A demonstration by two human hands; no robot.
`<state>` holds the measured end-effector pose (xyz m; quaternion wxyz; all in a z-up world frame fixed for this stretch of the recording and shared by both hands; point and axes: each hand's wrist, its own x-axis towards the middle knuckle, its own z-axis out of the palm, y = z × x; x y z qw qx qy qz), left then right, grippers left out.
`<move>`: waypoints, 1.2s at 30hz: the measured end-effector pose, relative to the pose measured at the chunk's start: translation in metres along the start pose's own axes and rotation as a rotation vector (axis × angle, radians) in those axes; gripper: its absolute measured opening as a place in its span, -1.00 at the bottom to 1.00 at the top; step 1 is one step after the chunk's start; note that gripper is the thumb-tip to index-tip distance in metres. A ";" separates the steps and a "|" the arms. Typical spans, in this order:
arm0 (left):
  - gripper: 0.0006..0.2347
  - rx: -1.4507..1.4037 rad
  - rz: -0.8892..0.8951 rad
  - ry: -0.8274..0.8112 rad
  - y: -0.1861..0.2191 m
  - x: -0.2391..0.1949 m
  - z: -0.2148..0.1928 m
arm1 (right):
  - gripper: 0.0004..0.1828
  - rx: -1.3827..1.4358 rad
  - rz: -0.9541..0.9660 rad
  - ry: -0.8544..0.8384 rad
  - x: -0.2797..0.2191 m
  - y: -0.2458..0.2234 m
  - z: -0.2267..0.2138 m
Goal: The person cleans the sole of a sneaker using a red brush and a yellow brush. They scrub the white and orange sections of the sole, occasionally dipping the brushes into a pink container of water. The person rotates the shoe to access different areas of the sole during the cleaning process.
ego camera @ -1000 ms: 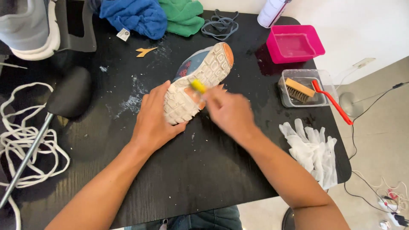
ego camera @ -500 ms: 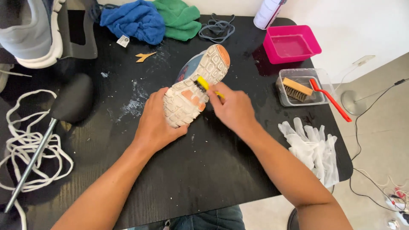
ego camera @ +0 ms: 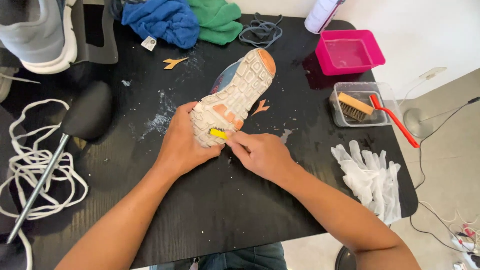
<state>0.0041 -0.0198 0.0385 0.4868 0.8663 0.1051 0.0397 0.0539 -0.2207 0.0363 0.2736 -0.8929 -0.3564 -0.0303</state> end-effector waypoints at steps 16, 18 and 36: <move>-0.13 -0.162 0.062 0.015 -0.003 0.004 0.000 | -0.88 -0.055 -0.133 0.248 0.014 0.034 -0.028; -0.14 -0.180 0.067 0.014 -0.003 0.001 -0.003 | -0.86 -0.016 -0.172 0.073 0.009 0.030 -0.023; 0.05 0.704 0.428 0.121 -0.010 -0.014 -0.014 | -0.92 0.014 0.091 0.380 0.022 0.069 -0.042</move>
